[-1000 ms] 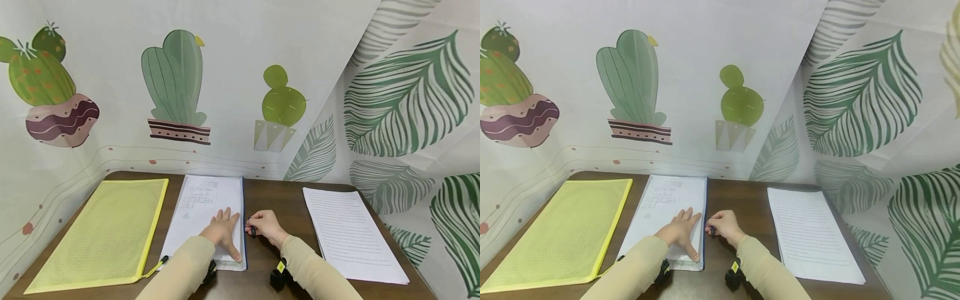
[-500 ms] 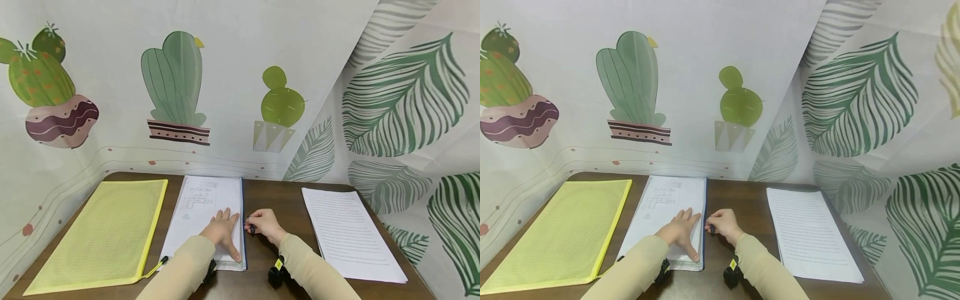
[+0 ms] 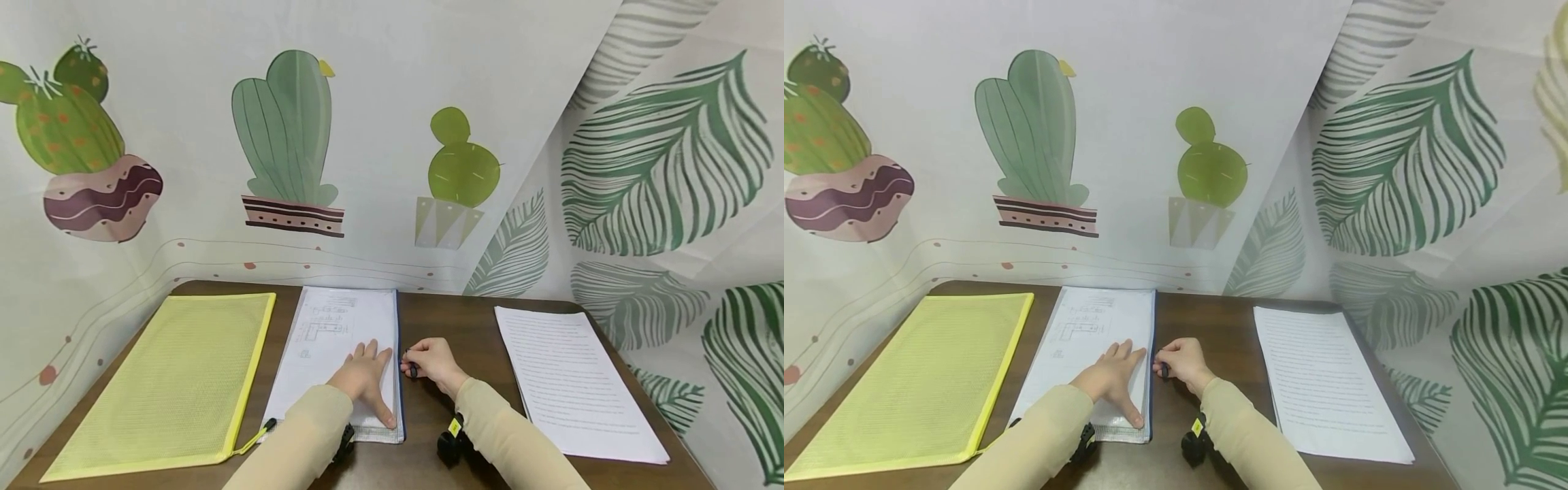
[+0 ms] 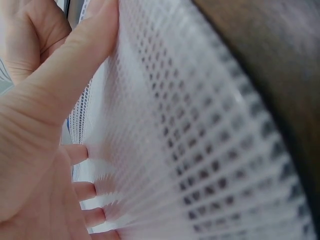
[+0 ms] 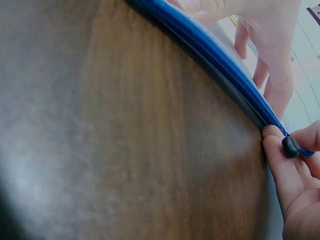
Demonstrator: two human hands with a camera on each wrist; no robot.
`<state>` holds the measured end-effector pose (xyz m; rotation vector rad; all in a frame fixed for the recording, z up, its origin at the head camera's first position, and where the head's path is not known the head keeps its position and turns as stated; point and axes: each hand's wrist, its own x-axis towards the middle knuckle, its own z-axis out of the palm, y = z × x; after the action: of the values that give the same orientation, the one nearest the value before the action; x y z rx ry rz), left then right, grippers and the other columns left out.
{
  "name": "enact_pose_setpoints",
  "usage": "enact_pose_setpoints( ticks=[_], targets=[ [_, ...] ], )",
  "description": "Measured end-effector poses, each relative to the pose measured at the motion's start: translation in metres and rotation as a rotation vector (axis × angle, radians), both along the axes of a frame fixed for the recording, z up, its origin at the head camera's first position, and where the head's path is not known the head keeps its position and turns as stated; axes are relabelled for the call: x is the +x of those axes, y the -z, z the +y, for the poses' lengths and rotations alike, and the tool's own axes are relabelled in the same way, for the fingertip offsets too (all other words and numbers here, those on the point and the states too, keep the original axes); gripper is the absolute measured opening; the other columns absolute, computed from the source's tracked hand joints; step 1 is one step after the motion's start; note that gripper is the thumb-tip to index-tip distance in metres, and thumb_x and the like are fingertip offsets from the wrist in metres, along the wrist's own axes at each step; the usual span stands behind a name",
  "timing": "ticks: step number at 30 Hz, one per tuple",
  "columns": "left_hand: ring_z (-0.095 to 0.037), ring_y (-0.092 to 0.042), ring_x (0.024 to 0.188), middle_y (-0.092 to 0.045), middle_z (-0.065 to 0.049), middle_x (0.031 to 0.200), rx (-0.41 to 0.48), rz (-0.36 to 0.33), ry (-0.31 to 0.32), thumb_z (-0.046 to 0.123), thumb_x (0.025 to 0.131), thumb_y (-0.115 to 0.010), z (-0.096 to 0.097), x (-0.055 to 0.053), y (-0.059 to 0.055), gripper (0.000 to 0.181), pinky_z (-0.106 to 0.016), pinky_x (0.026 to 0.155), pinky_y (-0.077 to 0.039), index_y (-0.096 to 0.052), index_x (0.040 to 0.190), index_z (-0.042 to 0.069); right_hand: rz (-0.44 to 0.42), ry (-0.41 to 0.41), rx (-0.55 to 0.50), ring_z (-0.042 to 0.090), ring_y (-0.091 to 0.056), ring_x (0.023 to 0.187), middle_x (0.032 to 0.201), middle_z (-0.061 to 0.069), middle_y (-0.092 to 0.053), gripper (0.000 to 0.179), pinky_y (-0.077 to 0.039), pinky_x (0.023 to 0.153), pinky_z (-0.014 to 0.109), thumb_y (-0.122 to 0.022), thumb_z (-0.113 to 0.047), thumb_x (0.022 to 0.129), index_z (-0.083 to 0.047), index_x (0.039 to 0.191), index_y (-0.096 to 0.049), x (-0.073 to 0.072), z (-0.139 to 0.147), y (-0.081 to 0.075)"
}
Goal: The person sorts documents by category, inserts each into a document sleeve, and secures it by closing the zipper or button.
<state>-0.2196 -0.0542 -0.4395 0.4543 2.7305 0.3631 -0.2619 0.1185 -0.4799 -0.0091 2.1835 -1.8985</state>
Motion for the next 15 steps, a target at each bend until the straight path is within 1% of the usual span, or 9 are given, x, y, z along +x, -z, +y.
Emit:
enact_pose_setpoints(
  ticks=[7, 10, 15],
  targets=[
    [-0.043, -0.015, 0.142, -0.014, -0.021, 0.156, -0.005, 0.012, 0.011, 0.061, 0.042, -0.087, 0.0001, -0.0009, -0.0013, 0.133, -0.055, 0.114, -0.021, -0.025, 0.15, 0.013, 0.007, 0.01, 0.0, 0.015, -0.066, 0.061, 0.076, 0.015, -0.067, 0.013, -0.059, 0.063, 0.033, -0.059, 0.002, 0.083, 0.013, 0.09, -0.058, -0.0039, -0.0004, -0.001],
    [-0.044, -0.015, 0.142, -0.015, -0.021, 0.156, -0.006, 0.017, 0.015, 0.061, 0.042, -0.087, 0.0001, -0.0008, -0.0018, 0.132, -0.056, 0.113, -0.022, -0.026, 0.149, 0.013, -0.003, 0.024, -0.002, 0.014, -0.066, 0.06, 0.075, 0.014, -0.067, 0.012, -0.058, 0.062, 0.032, -0.059, 0.002, 0.083, 0.013, 0.09, -0.058, -0.005, -0.001, -0.0016],
    [-0.043, -0.016, 0.142, -0.015, -0.02, 0.156, -0.023, 0.026, 0.017, 0.063, 0.043, -0.085, -0.0001, 0.0008, -0.0009, 0.133, -0.055, 0.113, -0.023, -0.024, 0.15, 0.014, -0.011, 0.042, -0.025, 0.015, -0.066, 0.059, 0.074, 0.014, -0.068, 0.012, -0.058, 0.061, 0.032, -0.061, 0.003, 0.082, 0.012, 0.09, -0.059, -0.0048, -0.0028, -0.0029]
  ],
)
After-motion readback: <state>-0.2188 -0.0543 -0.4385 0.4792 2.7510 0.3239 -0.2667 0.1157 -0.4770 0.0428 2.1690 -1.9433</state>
